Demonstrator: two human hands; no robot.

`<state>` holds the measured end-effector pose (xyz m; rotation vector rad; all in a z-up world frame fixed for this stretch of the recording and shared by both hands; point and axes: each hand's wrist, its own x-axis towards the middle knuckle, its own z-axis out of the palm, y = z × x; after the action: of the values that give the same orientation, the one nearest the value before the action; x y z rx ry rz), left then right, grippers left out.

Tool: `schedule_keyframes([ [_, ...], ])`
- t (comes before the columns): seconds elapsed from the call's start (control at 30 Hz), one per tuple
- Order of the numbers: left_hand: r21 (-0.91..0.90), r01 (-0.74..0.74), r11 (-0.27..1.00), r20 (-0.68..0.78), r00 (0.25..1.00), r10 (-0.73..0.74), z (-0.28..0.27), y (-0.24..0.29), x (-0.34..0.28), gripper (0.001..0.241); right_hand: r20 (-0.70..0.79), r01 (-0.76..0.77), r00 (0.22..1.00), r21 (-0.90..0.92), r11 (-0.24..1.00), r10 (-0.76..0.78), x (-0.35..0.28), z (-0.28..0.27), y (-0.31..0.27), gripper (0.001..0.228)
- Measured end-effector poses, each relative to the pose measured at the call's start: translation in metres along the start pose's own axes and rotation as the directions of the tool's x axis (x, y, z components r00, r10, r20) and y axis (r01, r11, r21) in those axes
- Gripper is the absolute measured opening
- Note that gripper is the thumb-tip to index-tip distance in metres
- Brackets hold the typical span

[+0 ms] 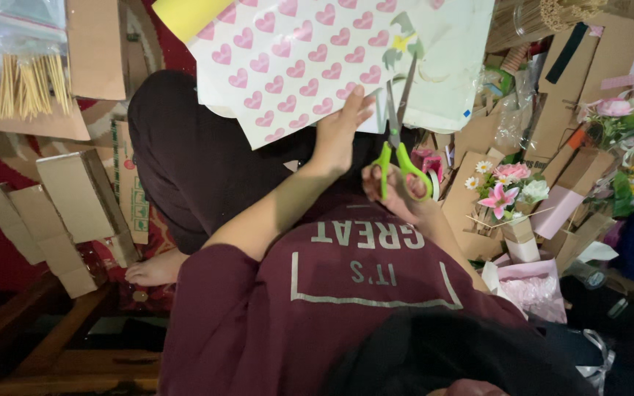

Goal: The person uses green scissors to cut individual pink heart shapes from a white sheet of paper. They carefully trim around the heart outlines and occasionally adjust the paper's position on their lap.

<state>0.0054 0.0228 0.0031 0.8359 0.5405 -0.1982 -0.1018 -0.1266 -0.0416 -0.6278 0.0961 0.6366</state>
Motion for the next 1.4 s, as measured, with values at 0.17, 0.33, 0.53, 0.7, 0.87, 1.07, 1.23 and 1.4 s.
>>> schedule_keyframes([
  [0.17,0.492,-0.18,0.852,0.309,0.951,0.022,-0.017,-0.006,-0.032,0.015,-0.014,-0.027,0.999,0.101,0.995,0.029,-0.022,0.005,-0.017,0.083],
  [0.33,0.48,-0.839,0.256,0.665,0.538,0.518,0.005,-0.003,-0.008,0.019,-0.055,0.013,0.998,0.117,0.993,-0.006,-0.024,0.02,-0.018,0.081],
  [0.53,0.507,-0.843,-0.179,0.772,0.351,0.53,0.019,-0.008,0.005,0.021,-0.002,0.025,1.0,0.059,0.998,-0.024,-0.025,0.006,-0.014,0.084],
  [0.7,0.429,-0.888,-0.167,0.787,0.277,0.552,0.021,-0.006,0.005,0.01,-0.05,0.097,0.994,-0.03,0.995,-0.098,-0.025,0.021,-0.016,0.074],
  [0.87,0.51,-0.858,-0.055,0.78,0.435,0.45,0.03,0.017,-0.011,0.002,-0.024,0.009,1.0,-0.155,0.988,-0.013,-0.021,0.037,-0.035,0.064],
  [1.07,0.546,-0.837,-0.031,0.78,0.495,0.382,0.031,0.012,-0.011,0.006,-0.04,-0.018,0.999,-0.198,0.98,0.01,-0.019,0.058,-0.046,0.056],
  [1.23,0.64,-0.76,0.112,0.729,0.647,0.226,0.036,0.019,-0.003,0.01,0.058,0.172,0.984,-0.091,0.981,-0.167,-0.017,0.066,-0.063,0.045],
  [1.4,0.6,-0.791,-0.12,0.786,0.555,0.272,0.048,0.007,0.028,0.008,-0.083,0.227,0.97,-0.018,0.974,-0.228,-0.044,0.037,-0.077,0.053],
])
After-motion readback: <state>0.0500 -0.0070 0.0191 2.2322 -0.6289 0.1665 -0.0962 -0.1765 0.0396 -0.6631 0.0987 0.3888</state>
